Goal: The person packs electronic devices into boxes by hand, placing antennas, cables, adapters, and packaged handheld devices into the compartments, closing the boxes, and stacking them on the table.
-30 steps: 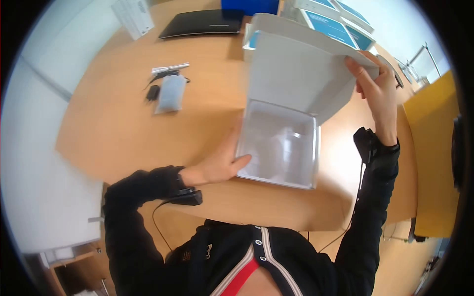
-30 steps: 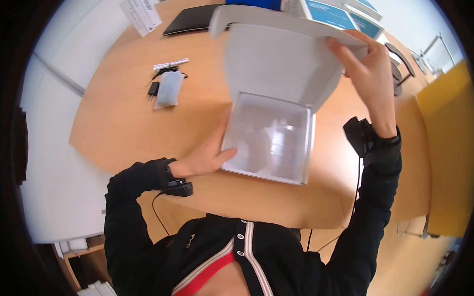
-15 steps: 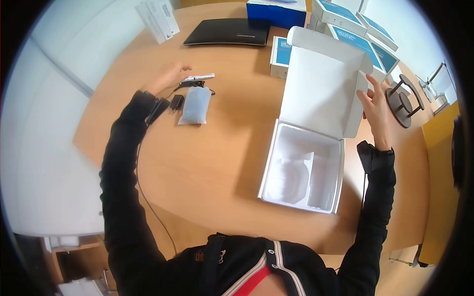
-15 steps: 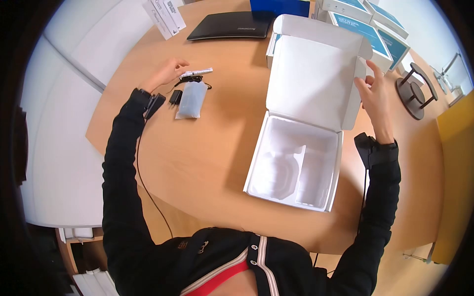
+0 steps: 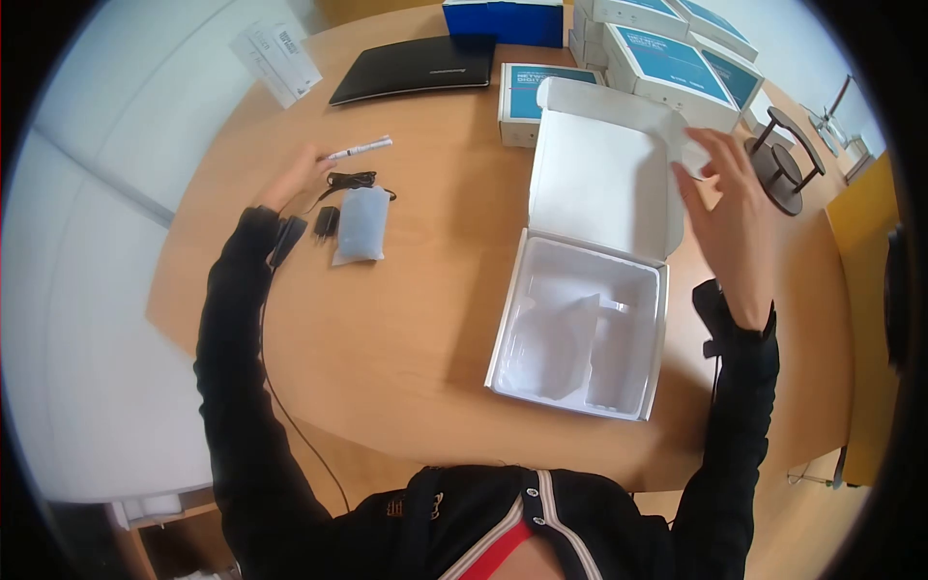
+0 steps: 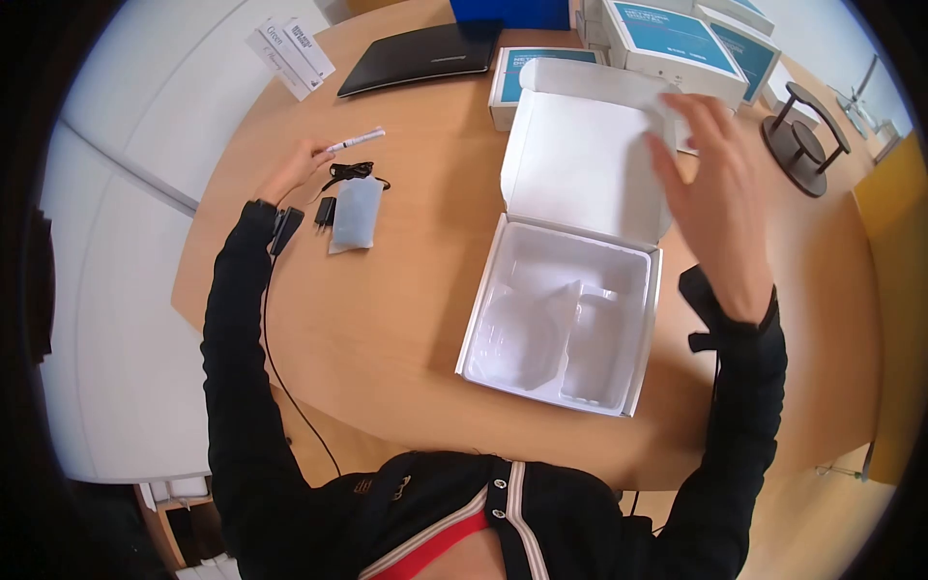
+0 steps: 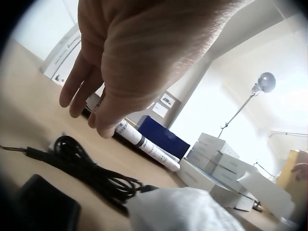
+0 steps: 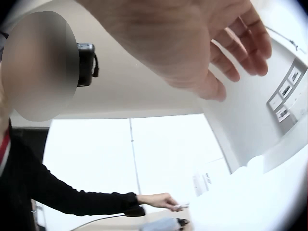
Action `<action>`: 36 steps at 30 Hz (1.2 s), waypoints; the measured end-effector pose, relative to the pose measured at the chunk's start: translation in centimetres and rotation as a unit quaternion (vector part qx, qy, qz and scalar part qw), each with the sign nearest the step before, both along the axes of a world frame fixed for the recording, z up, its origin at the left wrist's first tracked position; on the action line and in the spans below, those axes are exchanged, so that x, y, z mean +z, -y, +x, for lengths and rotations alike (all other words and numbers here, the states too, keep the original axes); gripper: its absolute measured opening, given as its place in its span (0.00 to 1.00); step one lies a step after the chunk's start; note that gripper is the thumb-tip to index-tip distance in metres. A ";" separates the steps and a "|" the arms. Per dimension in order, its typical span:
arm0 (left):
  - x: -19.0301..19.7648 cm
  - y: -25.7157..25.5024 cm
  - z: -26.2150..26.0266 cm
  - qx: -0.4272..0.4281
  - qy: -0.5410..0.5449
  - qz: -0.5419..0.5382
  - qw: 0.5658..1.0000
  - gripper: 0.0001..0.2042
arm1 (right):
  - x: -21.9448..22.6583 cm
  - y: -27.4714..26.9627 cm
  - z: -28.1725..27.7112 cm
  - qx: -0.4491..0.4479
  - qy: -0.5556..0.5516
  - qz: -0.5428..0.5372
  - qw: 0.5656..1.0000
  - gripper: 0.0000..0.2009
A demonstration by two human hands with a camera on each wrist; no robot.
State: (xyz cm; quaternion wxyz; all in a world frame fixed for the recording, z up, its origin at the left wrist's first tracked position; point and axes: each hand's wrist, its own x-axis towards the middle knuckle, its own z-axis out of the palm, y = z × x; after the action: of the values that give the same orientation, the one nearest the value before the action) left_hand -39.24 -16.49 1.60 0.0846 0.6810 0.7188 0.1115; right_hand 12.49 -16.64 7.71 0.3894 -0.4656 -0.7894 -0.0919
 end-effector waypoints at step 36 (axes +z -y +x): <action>-0.4 -1.7 0.5 -0.001 -0.036 0.049 0.998 0.09 | -2.4 2.8 -1.9 0.220 0.173 -0.136 0.950 0.10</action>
State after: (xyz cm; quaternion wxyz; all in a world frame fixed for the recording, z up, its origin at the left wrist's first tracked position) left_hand -38.69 -14.79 1.22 0.0254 0.6883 0.7146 0.1222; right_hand 10.62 -19.45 5.32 0.1905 -0.3059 -0.9325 0.0245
